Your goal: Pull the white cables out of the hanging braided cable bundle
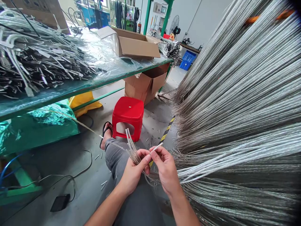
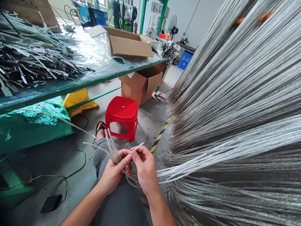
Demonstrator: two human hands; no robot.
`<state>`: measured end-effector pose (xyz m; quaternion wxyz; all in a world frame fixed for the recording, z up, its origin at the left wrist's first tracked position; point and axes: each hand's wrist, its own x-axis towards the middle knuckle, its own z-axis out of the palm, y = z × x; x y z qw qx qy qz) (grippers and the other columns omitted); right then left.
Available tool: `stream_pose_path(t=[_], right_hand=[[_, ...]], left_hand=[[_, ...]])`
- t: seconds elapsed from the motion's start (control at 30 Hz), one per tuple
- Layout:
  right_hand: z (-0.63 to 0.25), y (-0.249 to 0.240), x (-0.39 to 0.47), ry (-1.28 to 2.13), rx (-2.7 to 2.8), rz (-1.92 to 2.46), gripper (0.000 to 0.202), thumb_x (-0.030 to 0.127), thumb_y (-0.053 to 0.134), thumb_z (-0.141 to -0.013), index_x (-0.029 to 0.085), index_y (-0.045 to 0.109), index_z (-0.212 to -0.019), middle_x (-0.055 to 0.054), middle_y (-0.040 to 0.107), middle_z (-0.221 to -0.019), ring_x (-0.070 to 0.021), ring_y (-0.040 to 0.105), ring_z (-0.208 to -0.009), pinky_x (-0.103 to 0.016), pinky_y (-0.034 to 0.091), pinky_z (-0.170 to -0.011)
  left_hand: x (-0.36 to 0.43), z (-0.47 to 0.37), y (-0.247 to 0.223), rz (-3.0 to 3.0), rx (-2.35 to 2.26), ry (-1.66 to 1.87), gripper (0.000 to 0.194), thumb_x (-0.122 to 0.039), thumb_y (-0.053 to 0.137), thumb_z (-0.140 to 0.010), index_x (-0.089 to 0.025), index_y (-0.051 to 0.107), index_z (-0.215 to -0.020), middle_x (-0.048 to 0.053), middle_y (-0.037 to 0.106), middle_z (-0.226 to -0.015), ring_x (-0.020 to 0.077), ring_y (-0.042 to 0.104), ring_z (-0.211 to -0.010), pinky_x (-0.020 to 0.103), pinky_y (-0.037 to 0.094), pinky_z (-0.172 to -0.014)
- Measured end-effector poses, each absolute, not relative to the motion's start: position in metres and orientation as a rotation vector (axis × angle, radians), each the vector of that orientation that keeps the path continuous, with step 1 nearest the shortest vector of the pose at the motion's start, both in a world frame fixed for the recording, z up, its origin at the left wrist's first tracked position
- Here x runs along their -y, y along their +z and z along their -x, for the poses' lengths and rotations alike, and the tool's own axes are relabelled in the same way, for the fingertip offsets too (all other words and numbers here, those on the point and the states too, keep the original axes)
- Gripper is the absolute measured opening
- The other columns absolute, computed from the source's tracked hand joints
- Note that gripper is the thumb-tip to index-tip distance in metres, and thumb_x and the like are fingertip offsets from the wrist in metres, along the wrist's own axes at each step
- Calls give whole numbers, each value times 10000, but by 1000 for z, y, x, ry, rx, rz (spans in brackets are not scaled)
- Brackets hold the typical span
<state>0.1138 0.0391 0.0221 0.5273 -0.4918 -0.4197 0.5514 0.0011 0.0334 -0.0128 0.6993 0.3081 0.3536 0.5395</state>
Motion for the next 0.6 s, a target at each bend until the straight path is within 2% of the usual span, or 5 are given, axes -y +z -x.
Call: stream_pose_path(t=[0.2,0.33,0.6], right_hand=[[-115,21,-43,1374,842,1182,272,461,698,-818,204,737,-900,-20,689,-834,-147,599,-767,-264,484,-750],[-117,23,-41,1525,679,1098,274,423,715,-798,201,753,-953,-53,731,-949,-173,632,-863,-297,482,-843],[-117,21,-40,1520,689,1108,260,385,727,-780,210,763,-969,-59,748,-1000,-192,644,-953,-314,462,-881]], left_hand=[[-34,-1,-10,-647,-752,1184,217,-360,688,-839,-150,655,-887,-43,552,-651,58,487,-443,203,414,-456],[-34,1,-5,-574,-715,1229,199,-353,667,-856,-156,652,-881,-53,525,-638,41,438,-436,189,390,-446],[-35,2,-2,-526,-685,1241,186,-337,671,-854,-151,652,-862,-48,525,-637,46,434,-441,196,393,-448]])
